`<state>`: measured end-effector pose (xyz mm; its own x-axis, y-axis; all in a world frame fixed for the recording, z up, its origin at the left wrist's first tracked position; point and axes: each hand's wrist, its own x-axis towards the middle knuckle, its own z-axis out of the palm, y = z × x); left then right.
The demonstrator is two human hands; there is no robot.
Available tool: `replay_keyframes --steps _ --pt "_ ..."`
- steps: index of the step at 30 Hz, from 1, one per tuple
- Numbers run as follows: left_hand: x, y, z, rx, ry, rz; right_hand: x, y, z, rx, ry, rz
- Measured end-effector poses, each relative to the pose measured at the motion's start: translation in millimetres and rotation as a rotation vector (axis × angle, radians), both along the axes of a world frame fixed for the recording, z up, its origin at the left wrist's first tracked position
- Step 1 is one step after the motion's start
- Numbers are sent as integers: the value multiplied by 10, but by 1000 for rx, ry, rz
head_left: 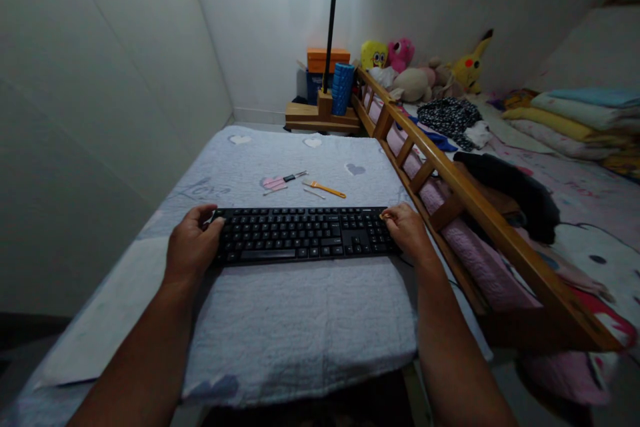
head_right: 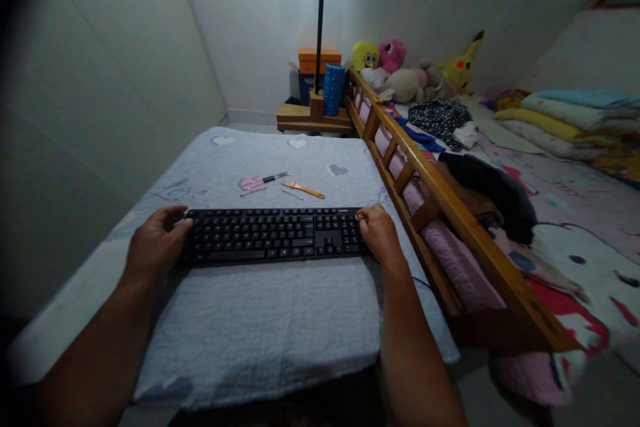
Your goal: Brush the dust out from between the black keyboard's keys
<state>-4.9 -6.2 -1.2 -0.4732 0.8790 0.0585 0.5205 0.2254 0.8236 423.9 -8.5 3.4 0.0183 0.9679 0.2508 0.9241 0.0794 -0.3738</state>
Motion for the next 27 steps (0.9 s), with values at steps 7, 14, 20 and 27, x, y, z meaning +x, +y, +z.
replay_keyframes --steps 7,14,20,27 --pt "1 14 0 2 -128 20 50 -279 148 -173 3 21" --pt "15 20 3 -3 -169 26 90 -382 322 -371 13 140" --pt "-12 28 -28 -12 -164 16 -3 -86 263 -44 50 41" --pt "-14 26 -24 -4 -152 2 -83 -13 73 -54 33 -35"
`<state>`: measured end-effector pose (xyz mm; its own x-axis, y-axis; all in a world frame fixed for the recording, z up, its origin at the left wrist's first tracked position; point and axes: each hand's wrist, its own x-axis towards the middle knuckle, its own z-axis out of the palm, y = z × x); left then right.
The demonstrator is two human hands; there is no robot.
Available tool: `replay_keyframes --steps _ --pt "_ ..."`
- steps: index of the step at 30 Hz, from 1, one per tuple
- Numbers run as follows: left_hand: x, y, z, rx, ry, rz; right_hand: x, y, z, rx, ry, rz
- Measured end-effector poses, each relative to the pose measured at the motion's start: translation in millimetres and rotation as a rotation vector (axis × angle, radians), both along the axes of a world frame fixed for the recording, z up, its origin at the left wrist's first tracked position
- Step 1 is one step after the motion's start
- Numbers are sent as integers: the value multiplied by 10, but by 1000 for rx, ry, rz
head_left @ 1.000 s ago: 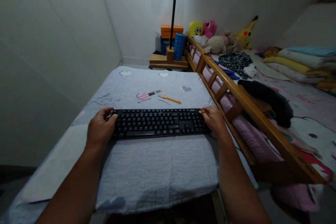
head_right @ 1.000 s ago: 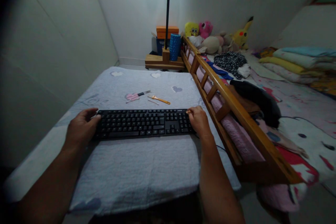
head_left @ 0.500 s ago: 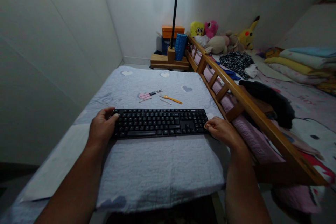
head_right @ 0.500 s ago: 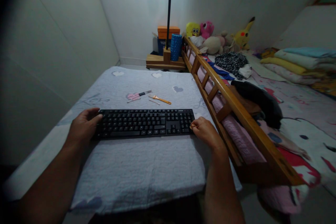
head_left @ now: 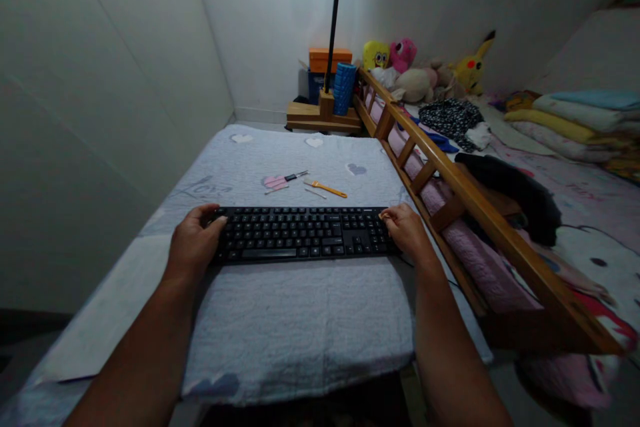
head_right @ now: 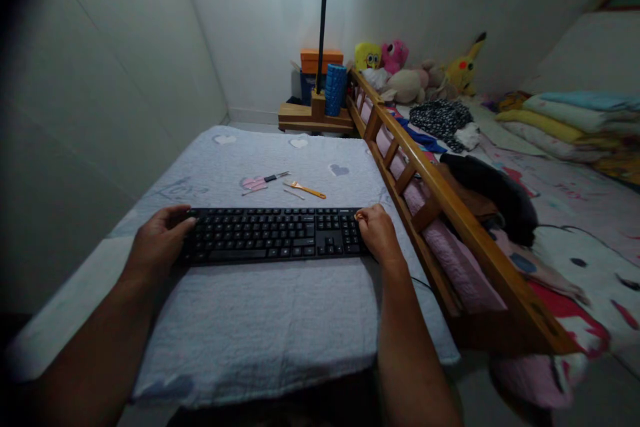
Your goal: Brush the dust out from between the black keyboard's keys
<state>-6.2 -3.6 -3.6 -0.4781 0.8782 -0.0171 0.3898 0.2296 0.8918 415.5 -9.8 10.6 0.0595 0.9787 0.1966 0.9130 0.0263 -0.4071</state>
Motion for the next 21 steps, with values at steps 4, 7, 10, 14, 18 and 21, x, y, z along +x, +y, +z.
replay_keyframes --steps 4,7,10,14,18,21 --pt "3 -1 7 1 23 4 36 -132 61 -72 -13 14" --pt "-4 1 -11 5 20 12 58 -267 159 -170 -22 27" --pt "-16 6 -32 -6 18 7 76 -406 230 -243 -34 29" --pt "-31 18 -44 -23 24 -8 144 -519 255 -322 -7 85" --pt "-26 19 -34 -25 25 -15 226 -426 240 -258 28 113" --pt "-4 6 0 -44 56 -17 225 -231 195 -70 20 28"
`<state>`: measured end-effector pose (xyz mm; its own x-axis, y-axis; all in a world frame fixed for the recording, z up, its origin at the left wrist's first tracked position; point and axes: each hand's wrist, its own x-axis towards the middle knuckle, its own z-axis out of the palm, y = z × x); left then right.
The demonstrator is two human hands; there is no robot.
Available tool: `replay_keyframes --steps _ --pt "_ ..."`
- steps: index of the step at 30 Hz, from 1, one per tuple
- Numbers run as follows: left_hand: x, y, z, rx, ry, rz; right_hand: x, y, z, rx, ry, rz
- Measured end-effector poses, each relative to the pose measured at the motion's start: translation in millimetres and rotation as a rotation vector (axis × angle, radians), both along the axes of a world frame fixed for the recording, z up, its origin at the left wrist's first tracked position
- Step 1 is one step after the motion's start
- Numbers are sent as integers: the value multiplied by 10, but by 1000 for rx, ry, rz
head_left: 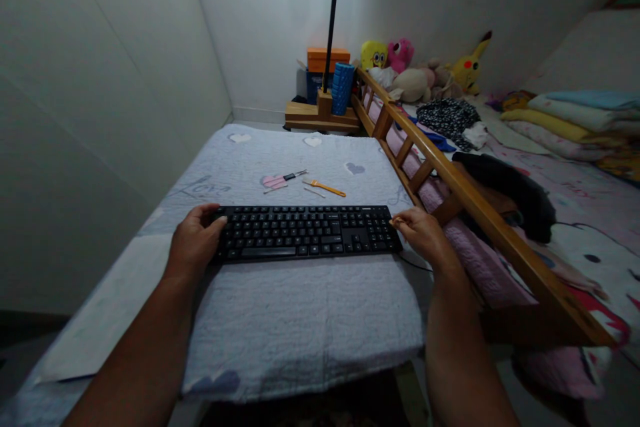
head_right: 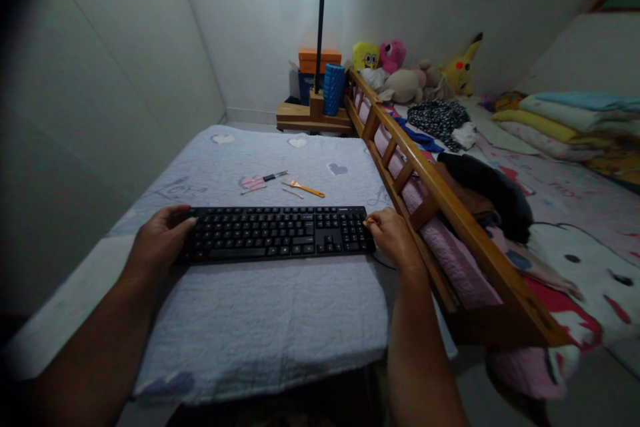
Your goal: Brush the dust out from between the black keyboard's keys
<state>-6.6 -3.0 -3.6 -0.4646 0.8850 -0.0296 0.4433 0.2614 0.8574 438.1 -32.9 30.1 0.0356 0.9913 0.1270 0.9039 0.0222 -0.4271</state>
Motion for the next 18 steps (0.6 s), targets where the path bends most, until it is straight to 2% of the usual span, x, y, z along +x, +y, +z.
replay_keyframes --steps 3,7,18 --pt "16 -9 29 -16 22 5 -59 194 -80 118 -32 -41" --pt "6 -5 21 -19 20 -10 -115 300 -172 92 -88 -78" --pt "-34 6 -42 -5 18 -28 44 -14 -171 -90 -61 8"
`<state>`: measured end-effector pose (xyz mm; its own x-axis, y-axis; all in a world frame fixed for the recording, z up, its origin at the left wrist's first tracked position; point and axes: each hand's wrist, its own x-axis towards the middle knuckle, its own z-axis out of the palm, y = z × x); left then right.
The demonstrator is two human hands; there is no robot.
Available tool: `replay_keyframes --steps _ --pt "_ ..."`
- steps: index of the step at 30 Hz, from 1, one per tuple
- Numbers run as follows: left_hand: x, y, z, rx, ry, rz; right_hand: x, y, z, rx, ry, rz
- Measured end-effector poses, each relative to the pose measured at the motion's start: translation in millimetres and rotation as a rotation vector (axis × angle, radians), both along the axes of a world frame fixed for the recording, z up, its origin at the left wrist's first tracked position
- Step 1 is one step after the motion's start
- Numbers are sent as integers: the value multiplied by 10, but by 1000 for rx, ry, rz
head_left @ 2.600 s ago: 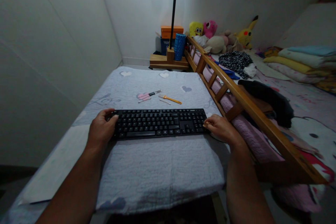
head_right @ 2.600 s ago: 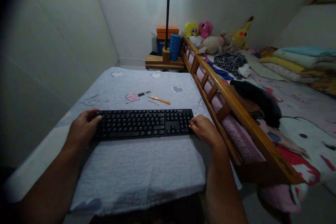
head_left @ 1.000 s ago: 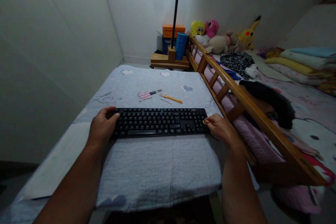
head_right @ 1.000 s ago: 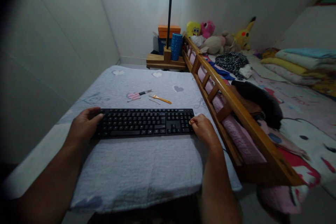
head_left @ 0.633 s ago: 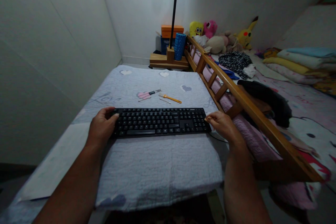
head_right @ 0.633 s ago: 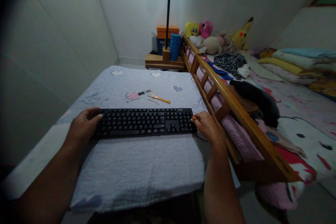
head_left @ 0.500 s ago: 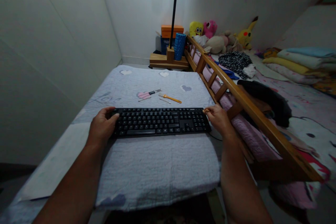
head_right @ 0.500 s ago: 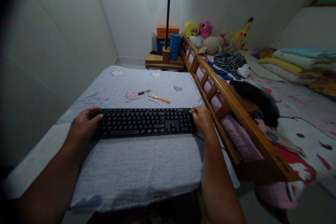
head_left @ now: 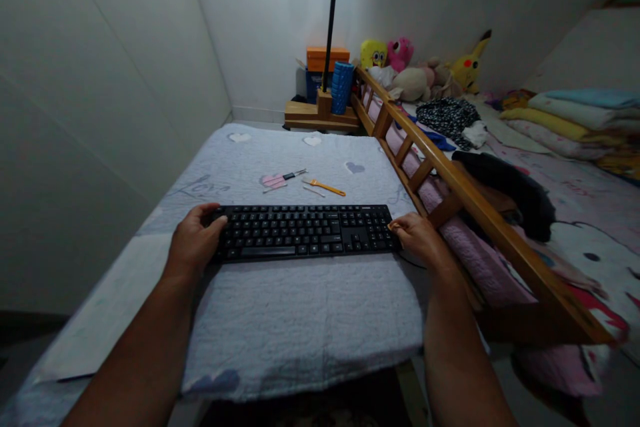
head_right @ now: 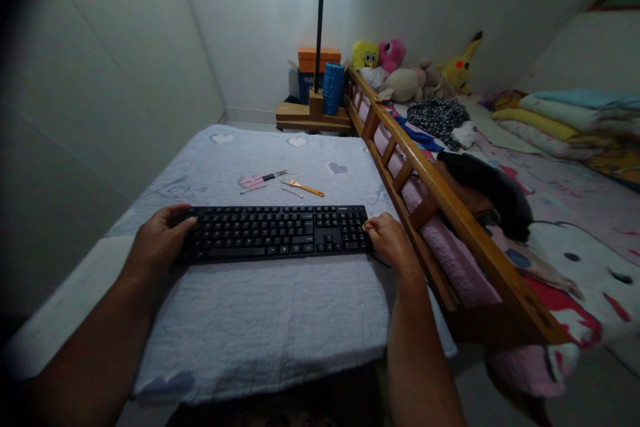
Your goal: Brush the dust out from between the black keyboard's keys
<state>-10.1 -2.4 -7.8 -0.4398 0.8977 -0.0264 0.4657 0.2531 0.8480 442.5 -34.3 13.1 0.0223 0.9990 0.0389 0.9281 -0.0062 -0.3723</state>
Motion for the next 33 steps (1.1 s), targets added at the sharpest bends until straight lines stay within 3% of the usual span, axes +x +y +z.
replay_keyframes --steps 14,25,33 --pt "-23 2 22 -8 -50 49 8 -399 181 -112 85 55" --pt "-31 -19 37 -4 40 37 -182 58 185 95 15 27" --pt "-60 -24 -2 -9 47 34 -317 313 62 116 -89 -11"
